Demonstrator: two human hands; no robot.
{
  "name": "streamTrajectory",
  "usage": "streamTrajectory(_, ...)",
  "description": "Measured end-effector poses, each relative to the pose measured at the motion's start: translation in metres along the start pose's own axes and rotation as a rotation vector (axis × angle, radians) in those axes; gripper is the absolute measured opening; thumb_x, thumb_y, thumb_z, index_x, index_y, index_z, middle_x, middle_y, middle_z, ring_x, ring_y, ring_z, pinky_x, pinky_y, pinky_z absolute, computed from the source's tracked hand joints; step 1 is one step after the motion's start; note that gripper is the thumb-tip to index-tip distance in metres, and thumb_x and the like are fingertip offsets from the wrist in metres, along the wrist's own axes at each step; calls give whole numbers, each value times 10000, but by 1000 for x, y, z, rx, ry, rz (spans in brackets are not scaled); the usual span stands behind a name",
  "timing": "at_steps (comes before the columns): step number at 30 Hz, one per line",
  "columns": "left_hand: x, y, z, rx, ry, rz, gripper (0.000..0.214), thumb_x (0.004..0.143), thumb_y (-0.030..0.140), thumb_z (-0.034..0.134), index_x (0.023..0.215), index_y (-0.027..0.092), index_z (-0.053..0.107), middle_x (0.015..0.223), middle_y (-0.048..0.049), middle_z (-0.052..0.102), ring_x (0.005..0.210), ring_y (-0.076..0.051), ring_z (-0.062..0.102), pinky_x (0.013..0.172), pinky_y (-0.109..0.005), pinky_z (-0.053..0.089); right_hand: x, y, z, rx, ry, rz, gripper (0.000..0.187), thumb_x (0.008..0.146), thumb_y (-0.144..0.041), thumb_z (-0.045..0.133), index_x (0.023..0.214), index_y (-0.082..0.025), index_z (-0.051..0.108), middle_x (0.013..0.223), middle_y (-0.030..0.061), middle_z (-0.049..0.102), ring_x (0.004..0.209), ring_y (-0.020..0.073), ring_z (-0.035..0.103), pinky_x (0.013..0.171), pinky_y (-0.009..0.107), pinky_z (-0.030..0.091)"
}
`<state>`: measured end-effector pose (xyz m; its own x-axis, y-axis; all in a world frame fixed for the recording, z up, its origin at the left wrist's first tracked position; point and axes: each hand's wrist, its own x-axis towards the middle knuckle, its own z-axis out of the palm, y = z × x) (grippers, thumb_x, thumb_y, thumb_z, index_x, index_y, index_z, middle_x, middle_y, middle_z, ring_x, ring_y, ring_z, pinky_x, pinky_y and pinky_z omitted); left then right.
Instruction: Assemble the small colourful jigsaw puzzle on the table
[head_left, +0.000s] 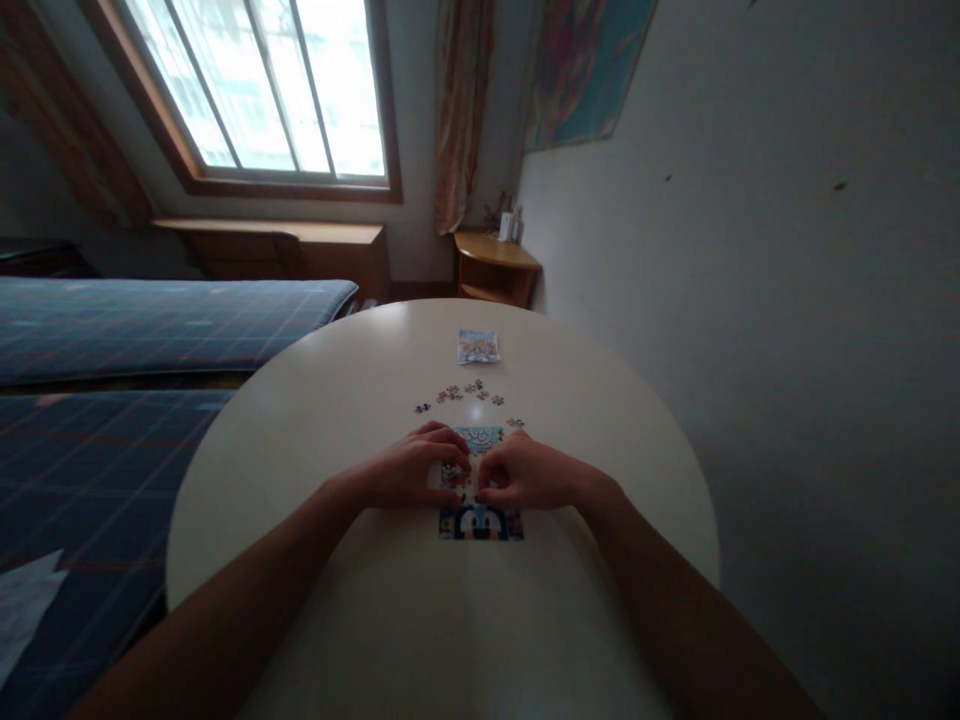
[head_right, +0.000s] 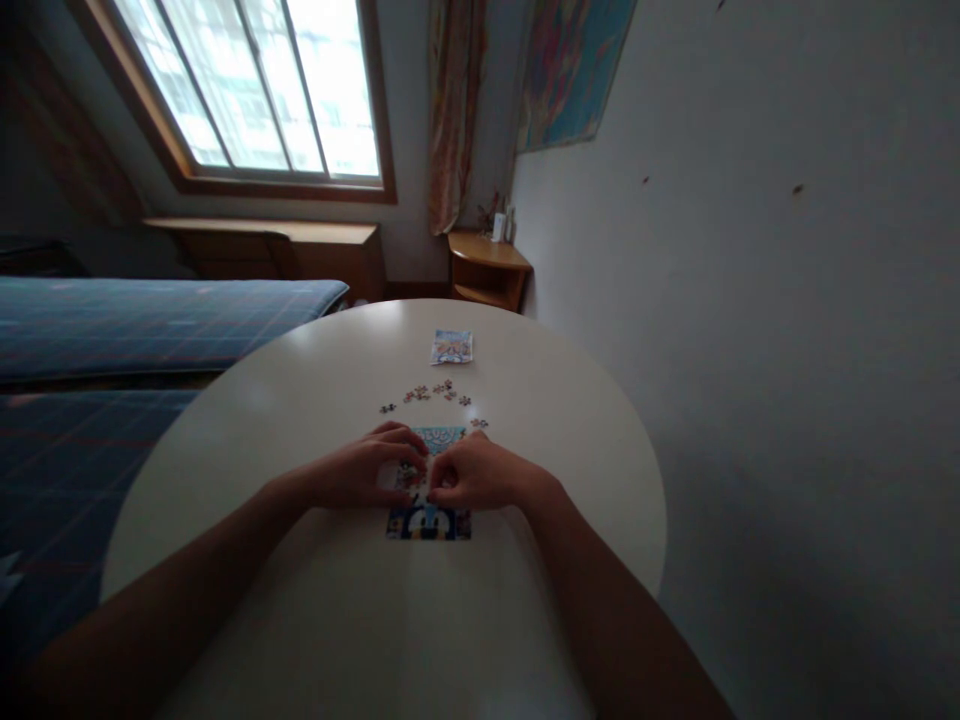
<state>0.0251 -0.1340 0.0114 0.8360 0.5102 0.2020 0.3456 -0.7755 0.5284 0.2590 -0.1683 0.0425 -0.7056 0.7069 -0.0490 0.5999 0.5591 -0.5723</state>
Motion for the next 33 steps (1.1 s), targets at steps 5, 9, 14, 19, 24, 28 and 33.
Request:
streamTrajectory(5, 0, 1, 0, 12, -8, -2, 315, 751, 341, 775, 1039, 259, 677, 1195, -47, 606, 1198, -248, 478, 1047, -410, 405, 1, 1, 2, -26, 24, -27, 99, 780, -220, 655, 731, -176, 729, 600, -39, 602, 544, 72, 504, 644, 220, 373)
streamTrajectory(9, 0, 2, -1, 25, -14, -3, 305, 752, 341, 773, 1028, 252, 678, 1194, -48, 608, 1191, -251, 482, 1047, -411, 404, 1, 1, 2, -22, 33, -27, 85, 777, -218, 668, 732, -175, 726, 601, -38, 605, 547, 72, 514, 662, 226, 377)
streamTrajectory(14, 0, 3, -2, 32, -7, 8, 292, 762, 345, 762, 1026, 248, 682, 1180, -52, 609, 1182, -247, 491, 1032, -406, 416, 1, 6, 1, 4, 102, -19, 91, 793, -265, 691, 793, -178, 718, 590, -47, 570, 536, 72, 496, 614, 214, 363)
streamTrajectory(19, 2, 12, 1, 54, 36, -13, 279, 842, 379, 688, 1080, 236, 662, 1197, -62, 609, 1169, -230, 510, 1051, -403, 410, -1, 30, -9, -51, 405, 209, 119, 849, -231, 625, 905, -156, 697, 636, -16, 596, 559, 98, 494, 565, 224, 335)
streamTrajectory(24, 6, 17, 15, 134, 102, -84, 569, 812, 476, 703, 1297, 237, 525, 1367, -82, 525, 1291, -272, 438, 1115, -456, 369, -11, 64, -23, -154, 520, 395, 165, 813, -179, 642, 952, -153, 726, 872, 64, 684, 703, 140, 563, 668, 253, 409)
streamTrajectory(28, 7, 17, 22, 144, 101, -78, 685, 799, 456, 717, 1386, 248, 431, 1435, -83, 467, 1354, -276, 384, 1148, -461, 339, -16, 78, -23, -149, 517, 432, 237, 810, -244, 676, 1018, -150, 739, 962, 90, 675, 759, 158, 575, 717, 270, 437)
streamTrajectory(33, 5, 14, 23, 169, 94, -107, 728, 802, 481, 706, 1416, 250, 390, 1457, -84, 449, 1364, -281, 375, 1152, -464, 331, -11, 77, -16, -110, 484, 383, 218, 812, -314, 685, 990, -219, 769, 1001, 78, 646, 780, 155, 574, 764, 281, 444)
